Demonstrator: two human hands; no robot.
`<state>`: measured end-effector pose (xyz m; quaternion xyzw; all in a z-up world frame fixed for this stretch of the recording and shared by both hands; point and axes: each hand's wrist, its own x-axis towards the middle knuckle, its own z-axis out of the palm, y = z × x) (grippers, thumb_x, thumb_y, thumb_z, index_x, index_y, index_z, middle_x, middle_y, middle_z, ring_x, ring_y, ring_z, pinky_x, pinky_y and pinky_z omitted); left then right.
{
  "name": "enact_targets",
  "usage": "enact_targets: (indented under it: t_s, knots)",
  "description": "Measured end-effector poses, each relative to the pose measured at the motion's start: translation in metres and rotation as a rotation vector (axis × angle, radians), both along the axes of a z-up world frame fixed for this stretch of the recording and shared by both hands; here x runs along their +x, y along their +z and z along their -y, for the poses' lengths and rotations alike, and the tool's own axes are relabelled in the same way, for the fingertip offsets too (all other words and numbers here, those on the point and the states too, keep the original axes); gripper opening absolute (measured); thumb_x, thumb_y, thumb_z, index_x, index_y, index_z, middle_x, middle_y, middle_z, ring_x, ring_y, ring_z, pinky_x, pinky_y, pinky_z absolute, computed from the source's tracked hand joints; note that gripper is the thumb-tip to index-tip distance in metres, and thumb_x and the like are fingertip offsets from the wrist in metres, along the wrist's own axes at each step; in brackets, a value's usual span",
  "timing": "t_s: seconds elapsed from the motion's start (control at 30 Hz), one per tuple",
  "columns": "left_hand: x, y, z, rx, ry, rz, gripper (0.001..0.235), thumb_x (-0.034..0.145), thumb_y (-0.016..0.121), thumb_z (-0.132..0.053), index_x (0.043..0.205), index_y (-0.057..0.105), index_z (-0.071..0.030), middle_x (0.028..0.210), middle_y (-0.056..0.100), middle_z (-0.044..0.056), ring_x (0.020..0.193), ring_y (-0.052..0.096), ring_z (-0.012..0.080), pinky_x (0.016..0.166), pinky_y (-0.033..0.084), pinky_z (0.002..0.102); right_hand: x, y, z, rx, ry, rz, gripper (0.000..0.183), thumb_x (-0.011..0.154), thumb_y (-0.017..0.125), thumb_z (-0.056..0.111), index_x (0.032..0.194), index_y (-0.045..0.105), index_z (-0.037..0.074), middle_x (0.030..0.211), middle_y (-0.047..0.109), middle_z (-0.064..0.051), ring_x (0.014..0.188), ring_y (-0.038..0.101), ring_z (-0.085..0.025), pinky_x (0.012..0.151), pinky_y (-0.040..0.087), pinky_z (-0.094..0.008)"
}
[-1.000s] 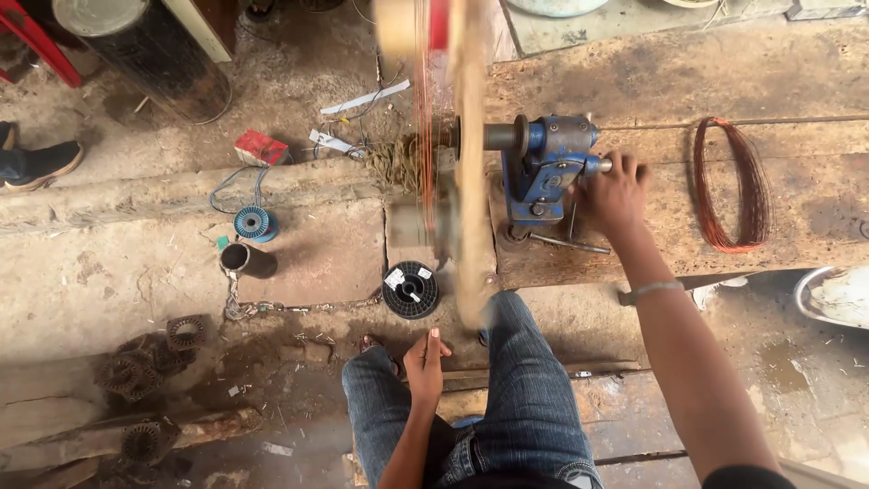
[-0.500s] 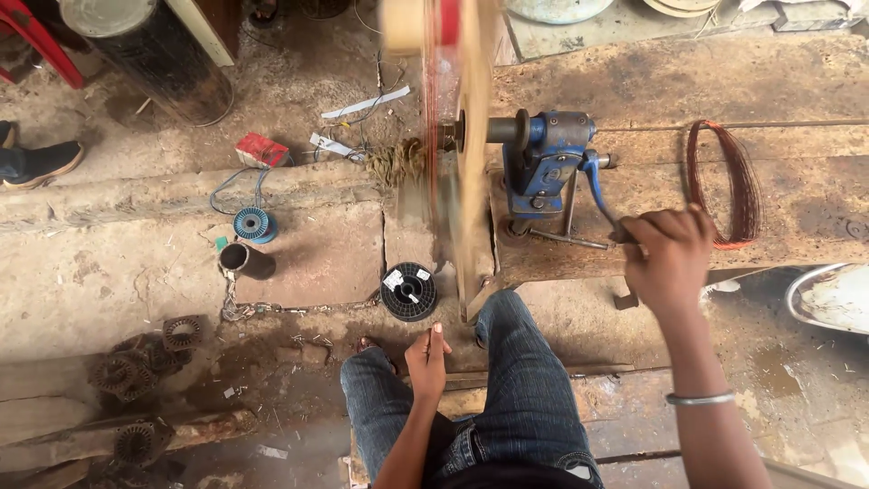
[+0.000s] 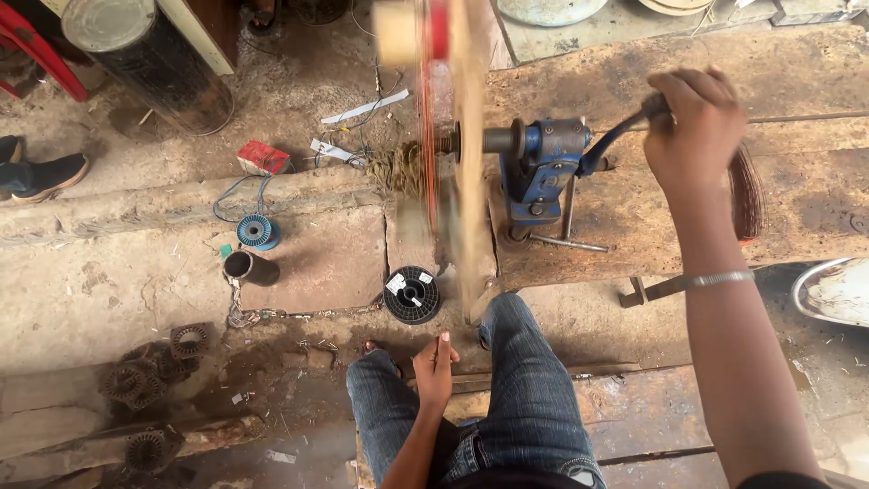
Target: Manually winding copper wire onto a component using a mechanical winding machine.
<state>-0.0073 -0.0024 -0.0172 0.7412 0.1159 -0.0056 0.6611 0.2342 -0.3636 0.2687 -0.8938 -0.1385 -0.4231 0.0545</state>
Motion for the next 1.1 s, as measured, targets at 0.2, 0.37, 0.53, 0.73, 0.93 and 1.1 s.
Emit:
enact_targets:
  t_s: [0.2, 0.37, 0.53, 0.73, 0.93, 1.1]
  knots:
    - [0.003, 0.006, 0.000, -0.020, -0.010, -0.024, 0.048, 0.103, 0.053, -0.032, 0.069, 0.067, -0.001, 0.060, 0.066, 0.004, 0.054, 0.057, 0.0087, 0.054, 0.046, 0.028, 0.069, -0.036, -0.003, 0.094, -0.013, -0.138, 0.023, 0.094, 0.064, -0.014, 0.102, 0.077, 0.004, 0.097, 0.078, -0.011, 0.083, 0.073, -0.023, 0.094, 0.054, -0.043]
    - [0.001, 0.007, -0.004, -0.056, 0.000, -0.036, 0.048, 0.103, 0.054, -0.031, 0.068, 0.066, 0.000, 0.059, 0.065, 0.006, 0.054, 0.056, 0.0108, 0.054, 0.046, 0.029, 0.076, -0.071, -0.011, 0.006, -0.017, -0.268, 0.013, 0.096, 0.071, 0.001, 0.092, 0.079, 0.012, 0.089, 0.077, -0.010, 0.075, 0.071, -0.025, 0.082, 0.058, -0.043]
    - [0.000, 0.012, -0.003, -0.068, -0.005, -0.047, 0.047, 0.103, 0.055, -0.029, 0.067, 0.064, 0.000, 0.057, 0.063, 0.005, 0.052, 0.055, 0.0095, 0.052, 0.044, 0.029, 0.054, -0.150, 0.001, -0.019, -0.129, -0.524, 0.023, 0.085, 0.074, 0.008, 0.107, 0.078, 0.012, 0.095, 0.074, -0.014, 0.083, 0.070, -0.030, 0.073, 0.057, -0.042]
    - [0.002, 0.010, -0.003, -0.060, -0.017, 0.024, 0.048, 0.104, 0.056, -0.028, 0.065, 0.062, 0.000, 0.055, 0.060, 0.005, 0.050, 0.051, 0.0083, 0.050, 0.042, 0.029, -0.034, -0.157, -0.014, -0.160, -0.232, -0.607, 0.015, 0.091, 0.073, 0.021, 0.089, 0.074, 0.006, 0.090, 0.071, -0.014, 0.086, 0.067, -0.029, 0.086, 0.053, -0.041]
    - [0.002, 0.000, -0.003, -0.022, -0.006, 0.008, 0.050, 0.104, 0.055, -0.029, 0.063, 0.062, 0.000, 0.053, 0.058, 0.005, 0.048, 0.048, 0.0087, 0.049, 0.039, 0.029, -0.107, -0.107, -0.028, -0.081, -0.137, -0.507, 0.010, 0.096, 0.072, 0.016, 0.090, 0.071, 0.008, 0.083, 0.070, -0.005, 0.079, 0.064, -0.019, 0.079, 0.046, -0.037]
    - [0.000, 0.004, -0.002, -0.050, 0.013, 0.034, 0.050, 0.103, 0.056, -0.031, 0.065, 0.064, -0.001, 0.056, 0.062, 0.004, 0.049, 0.051, 0.0084, 0.049, 0.041, 0.029, -0.121, -0.052, -0.023, -0.045, -0.160, -0.383, 0.003, 0.096, 0.076, 0.011, 0.096, 0.074, 0.009, 0.076, 0.067, 0.000, 0.071, 0.057, -0.014, 0.079, 0.038, -0.033]
